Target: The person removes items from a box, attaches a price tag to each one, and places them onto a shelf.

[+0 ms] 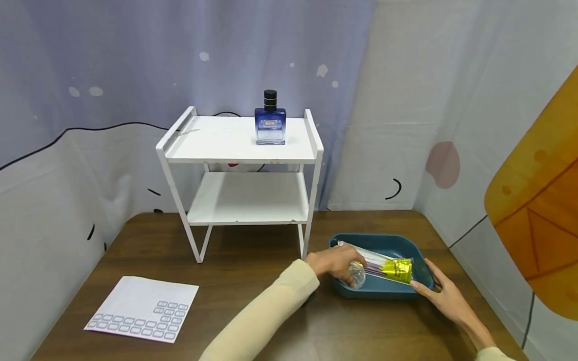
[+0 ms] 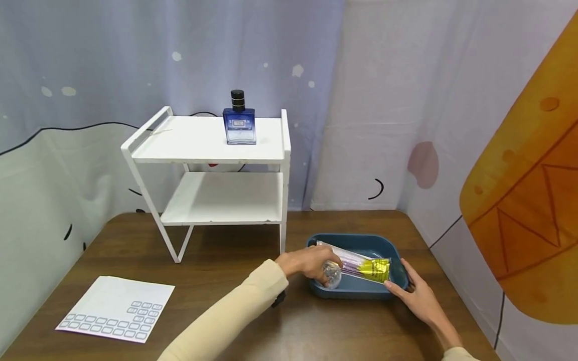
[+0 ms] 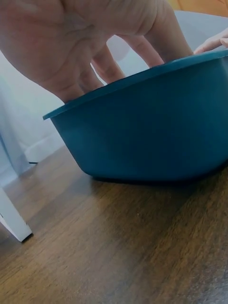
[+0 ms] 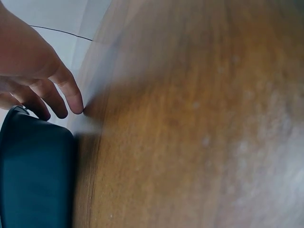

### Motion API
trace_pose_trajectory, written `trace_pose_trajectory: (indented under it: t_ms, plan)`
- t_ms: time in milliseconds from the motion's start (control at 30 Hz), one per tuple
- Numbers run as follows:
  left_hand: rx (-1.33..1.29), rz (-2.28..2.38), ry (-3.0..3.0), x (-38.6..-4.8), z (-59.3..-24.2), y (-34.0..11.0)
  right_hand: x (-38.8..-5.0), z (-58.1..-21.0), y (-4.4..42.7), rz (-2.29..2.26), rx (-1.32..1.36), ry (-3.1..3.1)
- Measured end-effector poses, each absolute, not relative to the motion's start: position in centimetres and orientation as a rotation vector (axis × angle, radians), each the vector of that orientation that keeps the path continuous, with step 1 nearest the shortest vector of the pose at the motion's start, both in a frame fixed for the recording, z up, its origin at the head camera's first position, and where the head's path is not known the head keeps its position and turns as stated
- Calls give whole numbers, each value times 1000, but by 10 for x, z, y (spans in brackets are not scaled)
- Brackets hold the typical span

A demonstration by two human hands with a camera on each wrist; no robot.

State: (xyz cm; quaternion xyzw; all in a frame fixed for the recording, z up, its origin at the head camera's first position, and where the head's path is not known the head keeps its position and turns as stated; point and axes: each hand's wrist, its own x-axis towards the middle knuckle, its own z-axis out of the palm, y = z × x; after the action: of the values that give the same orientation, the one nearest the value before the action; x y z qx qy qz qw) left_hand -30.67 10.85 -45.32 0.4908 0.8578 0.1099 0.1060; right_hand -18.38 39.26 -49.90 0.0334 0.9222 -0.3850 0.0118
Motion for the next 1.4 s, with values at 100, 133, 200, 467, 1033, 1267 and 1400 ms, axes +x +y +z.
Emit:
trace_pose_trajectory:
  t_ms: [100, 133, 200, 467, 1033, 1267, 1400]
  plan:
    - [1448, 334, 2533, -308, -455, 108, -184, -499, 393, -1201, 99, 2875]
    - [1455, 334, 2534, -308, -456, 108, -184, -500, 393, -1203, 97, 2875]
    - [1466, 336, 2535, -308, -457, 108, -184, -500, 393, -1205, 93, 2878]
    - [1466, 376, 2518, -309, -459, 109, -185, -501, 393, -1203, 86, 2896]
    - [1492, 372, 2538, -311, -462, 109, -184, -499, 393, -1209, 92, 2878]
    - [1517, 416, 2526, -313, -464, 109, -183, -498, 392, -1220, 93, 2870]
    - [1508, 447, 2521, -314, -463, 109, -184, -498, 392, -1216, 99, 2867]
